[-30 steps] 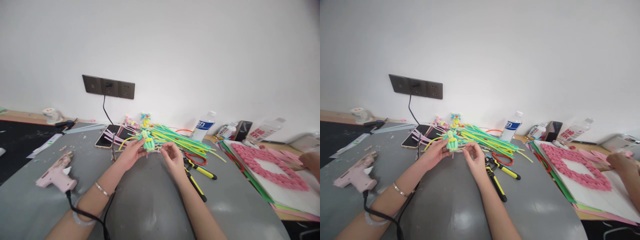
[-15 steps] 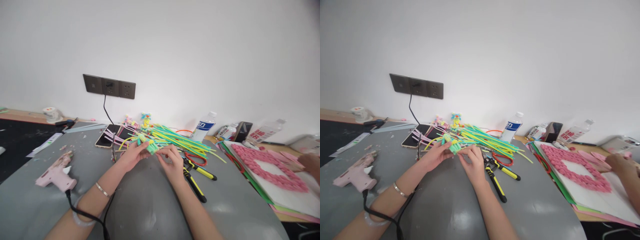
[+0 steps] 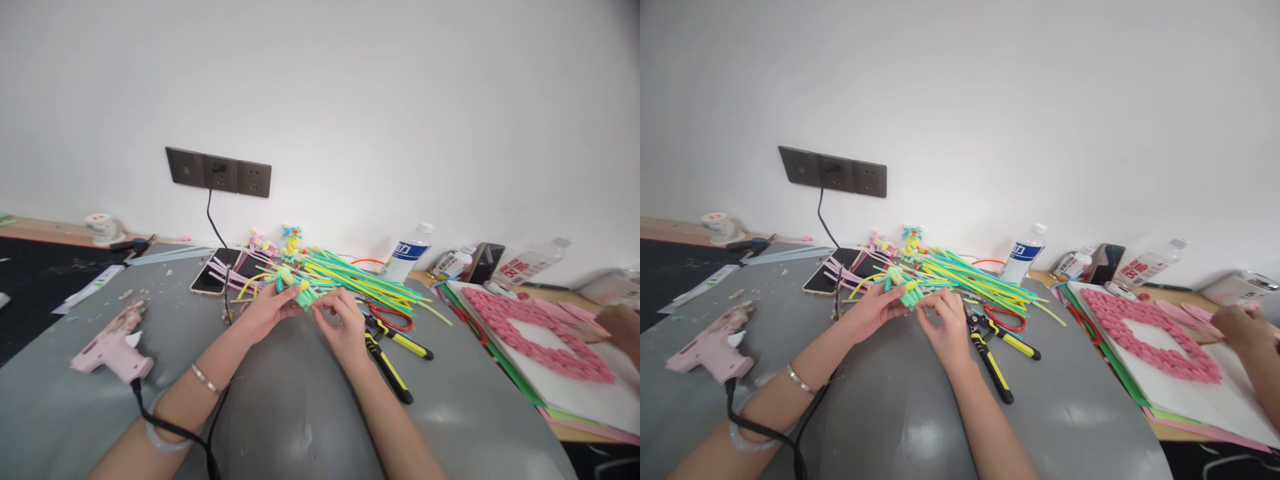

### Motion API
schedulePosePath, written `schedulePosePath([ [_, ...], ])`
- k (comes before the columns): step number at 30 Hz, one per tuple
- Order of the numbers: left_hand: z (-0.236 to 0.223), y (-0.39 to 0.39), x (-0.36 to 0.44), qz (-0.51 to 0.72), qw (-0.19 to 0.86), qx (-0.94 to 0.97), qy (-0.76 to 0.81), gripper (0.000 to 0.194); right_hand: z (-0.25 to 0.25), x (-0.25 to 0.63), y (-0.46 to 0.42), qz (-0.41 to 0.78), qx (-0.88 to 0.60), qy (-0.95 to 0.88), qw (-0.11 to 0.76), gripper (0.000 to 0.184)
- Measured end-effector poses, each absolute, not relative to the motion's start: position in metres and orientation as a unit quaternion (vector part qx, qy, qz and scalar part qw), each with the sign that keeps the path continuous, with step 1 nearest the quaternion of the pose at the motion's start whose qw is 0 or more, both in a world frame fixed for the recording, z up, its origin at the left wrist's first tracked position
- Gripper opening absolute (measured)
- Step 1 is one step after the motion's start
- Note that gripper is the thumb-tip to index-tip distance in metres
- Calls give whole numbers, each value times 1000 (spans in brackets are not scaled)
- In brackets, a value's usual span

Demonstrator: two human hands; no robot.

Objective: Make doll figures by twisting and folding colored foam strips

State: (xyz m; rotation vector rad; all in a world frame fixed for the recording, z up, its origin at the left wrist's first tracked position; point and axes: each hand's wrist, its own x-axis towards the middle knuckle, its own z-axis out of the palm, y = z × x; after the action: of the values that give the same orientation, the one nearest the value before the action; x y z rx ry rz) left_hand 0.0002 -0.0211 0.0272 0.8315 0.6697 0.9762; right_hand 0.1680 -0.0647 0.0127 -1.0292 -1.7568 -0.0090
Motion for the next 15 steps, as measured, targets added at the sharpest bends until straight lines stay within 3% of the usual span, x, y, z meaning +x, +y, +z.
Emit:
schedulePosePath([
  [15,21,-14,-2,496,732,370,285,28,13,171,-61,69,-443,-666,596,10],
])
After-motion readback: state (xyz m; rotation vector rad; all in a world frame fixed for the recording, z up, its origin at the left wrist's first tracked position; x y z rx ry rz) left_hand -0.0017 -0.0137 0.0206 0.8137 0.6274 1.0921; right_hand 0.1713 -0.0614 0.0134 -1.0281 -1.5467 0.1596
